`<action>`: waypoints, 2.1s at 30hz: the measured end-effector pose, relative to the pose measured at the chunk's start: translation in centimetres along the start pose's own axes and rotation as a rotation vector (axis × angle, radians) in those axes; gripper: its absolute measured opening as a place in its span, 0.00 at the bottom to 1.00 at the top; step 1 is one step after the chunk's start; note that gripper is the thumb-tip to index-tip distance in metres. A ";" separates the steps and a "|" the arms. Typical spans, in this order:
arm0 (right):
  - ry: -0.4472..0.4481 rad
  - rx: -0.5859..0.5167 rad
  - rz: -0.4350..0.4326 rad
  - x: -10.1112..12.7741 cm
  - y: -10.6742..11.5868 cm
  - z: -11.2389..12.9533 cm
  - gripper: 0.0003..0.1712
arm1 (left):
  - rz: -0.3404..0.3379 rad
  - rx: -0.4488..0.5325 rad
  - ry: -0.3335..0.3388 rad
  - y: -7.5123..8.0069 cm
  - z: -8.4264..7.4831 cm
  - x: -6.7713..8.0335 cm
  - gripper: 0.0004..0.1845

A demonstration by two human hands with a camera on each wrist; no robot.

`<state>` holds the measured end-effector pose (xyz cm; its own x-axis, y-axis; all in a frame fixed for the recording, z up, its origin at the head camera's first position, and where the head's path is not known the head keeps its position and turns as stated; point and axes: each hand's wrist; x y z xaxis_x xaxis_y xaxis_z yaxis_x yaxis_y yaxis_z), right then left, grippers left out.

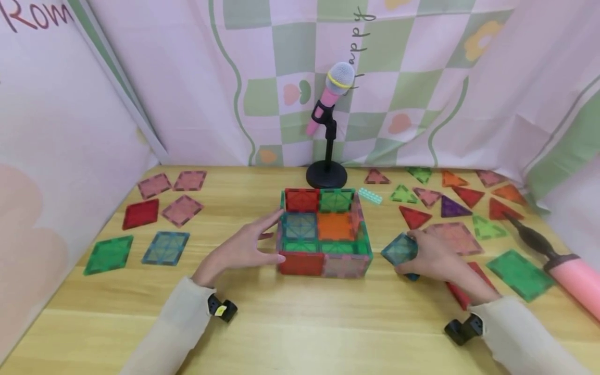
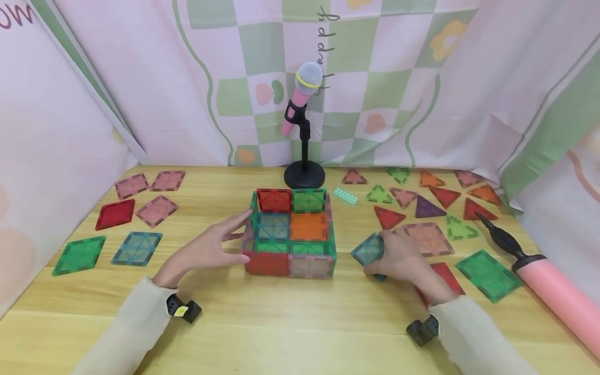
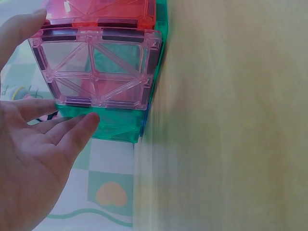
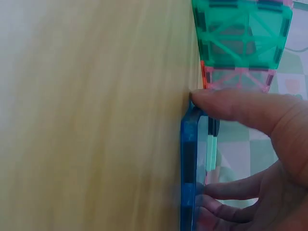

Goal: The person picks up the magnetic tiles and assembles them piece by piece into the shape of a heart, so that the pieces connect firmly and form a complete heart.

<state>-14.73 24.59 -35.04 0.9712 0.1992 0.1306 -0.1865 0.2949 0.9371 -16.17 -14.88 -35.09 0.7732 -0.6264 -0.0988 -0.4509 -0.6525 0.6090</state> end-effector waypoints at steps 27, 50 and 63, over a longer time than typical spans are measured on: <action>0.376 -0.119 0.098 -8.8 6.1 8.8 0.43 | 0.012 -0.004 0.026 0.0 0.2 0.2 0.51; 0.391 -0.553 0.103 -8.5 1.9 4.8 0.45 | 0.013 0.009 0.024 -0.1 0.2 0.2 0.50; 0.412 -0.605 0.075 -8.3 1.9 4.7 0.43 | -0.056 -0.078 0.086 3.7 0.9 3.5 0.39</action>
<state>-22.49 19.08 -32.83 0.8401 0.5395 -0.0565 -0.4154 0.7068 0.5725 -15.52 -19.88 -33.94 0.8332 -0.5486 -0.0688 -0.3722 -0.6486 0.6640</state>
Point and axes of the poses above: each hand's wrist, its own x-axis away from the middle knuckle, its own y-axis out of the back of the hand, z = x × y, and after that the axes turned 1 degree about -y, right-handed
